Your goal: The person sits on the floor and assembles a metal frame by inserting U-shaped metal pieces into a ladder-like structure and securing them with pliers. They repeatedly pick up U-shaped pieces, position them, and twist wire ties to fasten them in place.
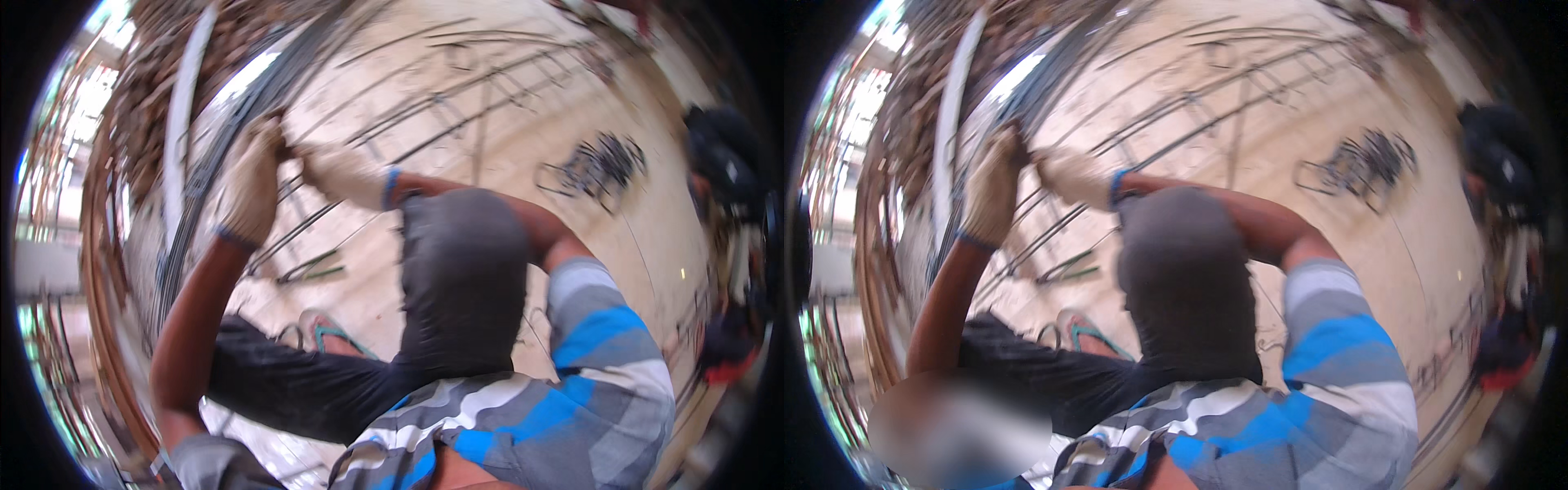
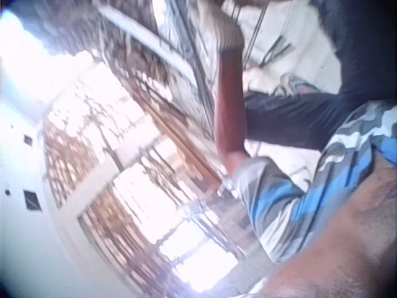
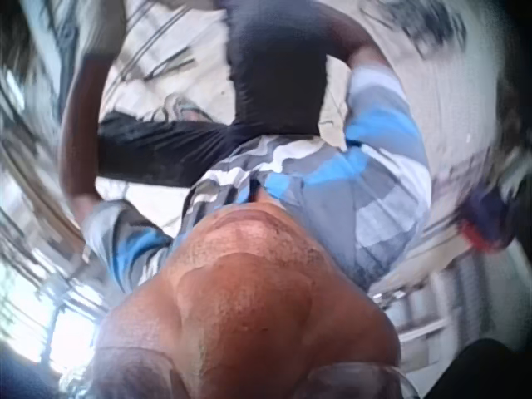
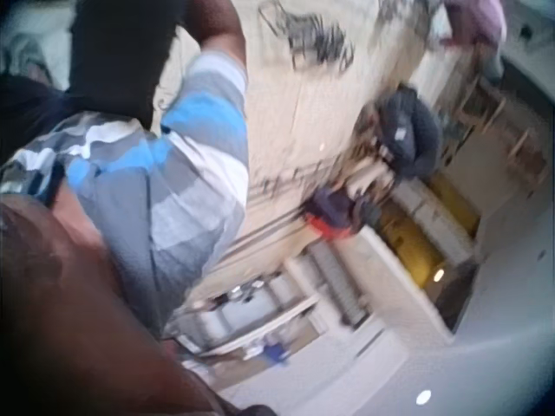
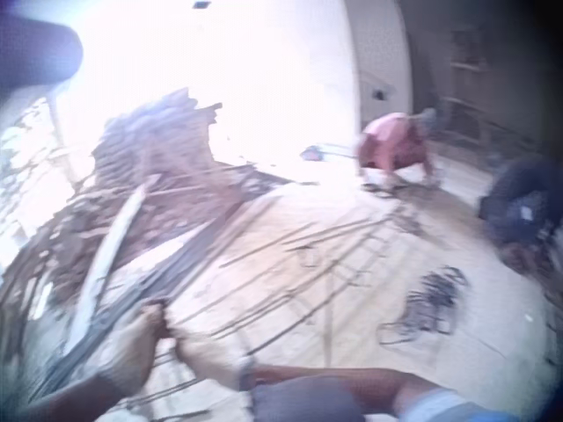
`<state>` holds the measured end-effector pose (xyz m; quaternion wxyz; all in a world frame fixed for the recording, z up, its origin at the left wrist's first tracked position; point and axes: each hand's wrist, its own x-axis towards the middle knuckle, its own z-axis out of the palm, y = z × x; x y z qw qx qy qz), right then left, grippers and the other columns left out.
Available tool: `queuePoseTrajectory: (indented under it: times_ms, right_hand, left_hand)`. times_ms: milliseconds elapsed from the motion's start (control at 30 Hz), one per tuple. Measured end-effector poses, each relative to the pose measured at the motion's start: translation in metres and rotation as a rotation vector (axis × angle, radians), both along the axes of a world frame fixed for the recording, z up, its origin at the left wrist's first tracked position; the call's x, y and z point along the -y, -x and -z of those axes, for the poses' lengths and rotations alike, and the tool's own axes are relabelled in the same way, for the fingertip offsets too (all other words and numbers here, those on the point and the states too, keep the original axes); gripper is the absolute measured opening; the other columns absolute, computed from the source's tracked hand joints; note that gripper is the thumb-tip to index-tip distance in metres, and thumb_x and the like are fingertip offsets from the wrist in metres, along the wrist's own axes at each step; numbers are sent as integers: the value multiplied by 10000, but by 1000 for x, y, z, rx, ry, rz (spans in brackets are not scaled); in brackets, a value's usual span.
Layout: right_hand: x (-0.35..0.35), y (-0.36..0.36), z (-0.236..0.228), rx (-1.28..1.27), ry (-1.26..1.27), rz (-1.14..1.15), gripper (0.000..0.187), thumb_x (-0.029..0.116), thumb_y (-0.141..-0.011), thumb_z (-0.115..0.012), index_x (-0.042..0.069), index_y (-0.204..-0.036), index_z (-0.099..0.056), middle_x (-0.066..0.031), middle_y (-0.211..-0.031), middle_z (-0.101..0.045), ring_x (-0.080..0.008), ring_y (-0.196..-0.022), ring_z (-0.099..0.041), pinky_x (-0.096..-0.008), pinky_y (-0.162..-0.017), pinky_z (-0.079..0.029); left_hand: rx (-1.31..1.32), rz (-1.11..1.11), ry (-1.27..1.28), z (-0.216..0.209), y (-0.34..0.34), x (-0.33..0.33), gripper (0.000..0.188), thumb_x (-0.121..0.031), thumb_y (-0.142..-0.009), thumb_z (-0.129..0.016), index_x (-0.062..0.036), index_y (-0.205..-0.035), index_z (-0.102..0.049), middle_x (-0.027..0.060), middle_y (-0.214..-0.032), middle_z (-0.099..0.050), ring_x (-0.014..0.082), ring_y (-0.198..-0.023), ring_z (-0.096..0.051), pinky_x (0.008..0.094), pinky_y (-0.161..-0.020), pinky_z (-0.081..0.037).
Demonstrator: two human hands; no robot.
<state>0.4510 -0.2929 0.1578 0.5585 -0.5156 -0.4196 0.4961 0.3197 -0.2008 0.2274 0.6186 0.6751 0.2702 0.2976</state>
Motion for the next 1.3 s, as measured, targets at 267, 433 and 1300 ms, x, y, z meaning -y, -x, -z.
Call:
queuePoseTrajectory:
  times_ms: [267, 433, 1300]
  right_hand:
    - [-47, 13, 95, 168, -451, 76, 308, 233, -1094, -509, 23, -1220, -694, -41, -827, -650, -156, -696, -597, -302, -630, -506]
    - [26, 8, 8, -105, -392, -164, 377, 10, -955, -395, 11, -1208, -675, -66, -1027, -729, -140, -850, -684, -342, -777, -564]
    - [67, -78, 11, 416, 7, -245, 408, 196, -926, -552, 16, -1272, -672, -100, -1020, -765, -201, -1002, -730, -369, -922, -567]
  left_hand:
    - [-114, 70, 59, -25, -7, 12, 260, -283, -1094, -593, -57, -1222, -608, 23, -1071, -621, 133, -970, -606, 311, -793, -528]
    - [-114, 216, 343, -59, 17, 6, 365, -341, -1100, -568, -54, -1326, -557, 132, -1395, -627, 241, -1133, -672, 433, -901, -576]
    - [-34, 595, 561, 46, -62, -33, 358, -247, -1109, -567, 9, -1358, -546, 17, -972, -631, 138, -858, -669, 321, -876, -601]
